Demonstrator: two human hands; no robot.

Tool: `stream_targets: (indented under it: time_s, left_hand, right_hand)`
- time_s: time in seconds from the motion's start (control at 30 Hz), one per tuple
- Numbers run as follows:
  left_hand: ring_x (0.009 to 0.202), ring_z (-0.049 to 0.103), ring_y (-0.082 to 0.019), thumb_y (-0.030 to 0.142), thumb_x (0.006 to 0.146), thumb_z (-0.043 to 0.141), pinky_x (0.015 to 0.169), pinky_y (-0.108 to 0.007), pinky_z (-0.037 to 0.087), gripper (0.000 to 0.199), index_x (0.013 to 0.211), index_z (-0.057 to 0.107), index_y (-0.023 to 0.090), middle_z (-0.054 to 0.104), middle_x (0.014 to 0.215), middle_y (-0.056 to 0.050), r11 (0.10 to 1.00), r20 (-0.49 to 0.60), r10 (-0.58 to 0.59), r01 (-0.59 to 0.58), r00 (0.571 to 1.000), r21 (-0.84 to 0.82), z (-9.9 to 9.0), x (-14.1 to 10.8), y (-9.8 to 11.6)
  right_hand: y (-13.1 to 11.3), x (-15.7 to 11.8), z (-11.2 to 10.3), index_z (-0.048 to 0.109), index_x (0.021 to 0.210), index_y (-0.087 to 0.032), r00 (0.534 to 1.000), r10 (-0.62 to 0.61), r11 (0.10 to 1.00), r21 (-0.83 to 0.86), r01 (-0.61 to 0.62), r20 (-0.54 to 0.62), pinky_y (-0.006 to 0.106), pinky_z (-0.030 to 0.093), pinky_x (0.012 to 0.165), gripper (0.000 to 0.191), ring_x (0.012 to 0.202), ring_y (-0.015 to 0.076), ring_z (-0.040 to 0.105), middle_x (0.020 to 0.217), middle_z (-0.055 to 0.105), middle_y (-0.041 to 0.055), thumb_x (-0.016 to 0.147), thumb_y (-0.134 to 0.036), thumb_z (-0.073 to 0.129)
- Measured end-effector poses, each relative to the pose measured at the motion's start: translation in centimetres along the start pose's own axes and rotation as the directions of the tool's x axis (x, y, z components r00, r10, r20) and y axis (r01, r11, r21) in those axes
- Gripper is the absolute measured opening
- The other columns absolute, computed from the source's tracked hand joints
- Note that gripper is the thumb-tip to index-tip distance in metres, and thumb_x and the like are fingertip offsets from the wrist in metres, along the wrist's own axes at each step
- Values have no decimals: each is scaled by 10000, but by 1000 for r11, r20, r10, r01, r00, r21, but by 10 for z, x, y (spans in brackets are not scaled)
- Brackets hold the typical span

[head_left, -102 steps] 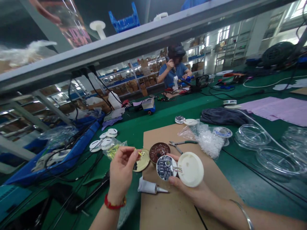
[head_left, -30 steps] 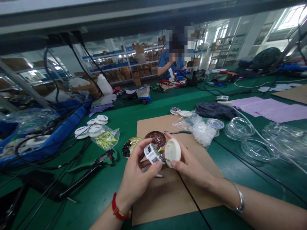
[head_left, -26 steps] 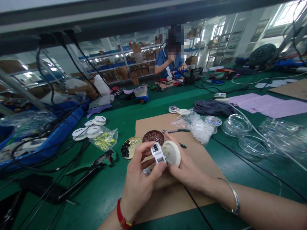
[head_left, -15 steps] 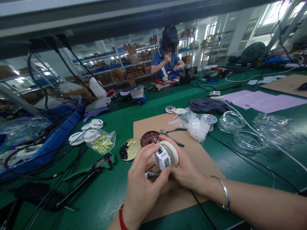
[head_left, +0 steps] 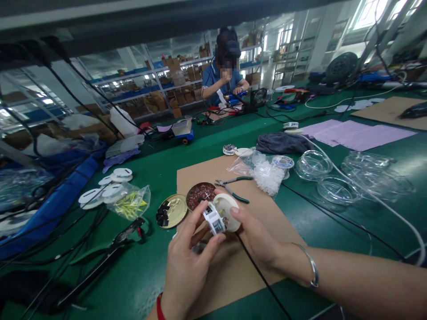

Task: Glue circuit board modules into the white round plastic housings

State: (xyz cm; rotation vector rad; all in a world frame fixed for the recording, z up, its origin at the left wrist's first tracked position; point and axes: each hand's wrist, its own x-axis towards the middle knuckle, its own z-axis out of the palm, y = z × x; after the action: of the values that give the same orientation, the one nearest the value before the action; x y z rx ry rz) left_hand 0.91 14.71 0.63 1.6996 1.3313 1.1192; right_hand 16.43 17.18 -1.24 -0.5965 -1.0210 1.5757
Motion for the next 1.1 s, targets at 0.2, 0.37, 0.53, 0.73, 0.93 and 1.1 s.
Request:
stream_targets:
  time_s: [0.2,0.37,0.53,0.73,0.93,1.1]
  left_hand:
    - [1175,576,-266,354,814,653,973,-414,514,594,1362,430,301,532,1372,-60,987,38,37,-43,999,157,3,1,-5]
    - [1175,577,-260,374,820,643,987,-428,502,582,1358,424,332,532,1372,-45,979,25,49,-53,998,198,3,1,-6]
    - [1183,572,-247,375,828,636,1028,-451,465,578,1358,406,375,533,1373,-15,963,41,89,-96,995,250,3,1,-6]
    - [1205,555,-231,369,839,624,1045,-448,450,585,1371,380,382,510,1396,-1,938,72,152,-167,986,304,4,2,-4]
    - [1271,492,-220,365,836,629,1057,-405,438,594,1379,400,298,513,1394,-43,864,75,280,-285,957,415,2,4,-1]
    - [1302,454,-192,374,848,609,1076,-355,413,609,1401,376,267,508,1398,-50,822,111,326,-339,939,457,-1,5,1]
  right_hand:
    - [2,-1,-4,452,1364,-224,999,49,998,-41,-49,-19,446,286,1136,588,1324,237,403,1447,439,61,911,-598,426]
    - [-2,-2,-2,440,1376,-218,998,56,991,-123,-60,-38,438,279,1143,661,1325,236,405,1440,447,74,885,-658,409]
    - [-2,-3,-2,414,1396,-217,999,43,988,-151,-43,-5,426,233,1163,642,1342,222,381,1454,429,67,904,-629,409]
    - [2,-3,-3,407,1402,-249,998,52,982,-182,-46,26,402,229,1167,579,1357,198,360,1467,414,36,933,-588,391]
    - [6,-3,-3,383,1417,-238,994,99,989,-114,-93,42,421,254,1157,570,1379,207,323,1496,367,40,946,-560,380]
    - [12,-4,-6,372,1422,-272,993,109,985,-136,-102,46,423,253,1159,514,1394,195,291,1507,348,13,971,-517,350]
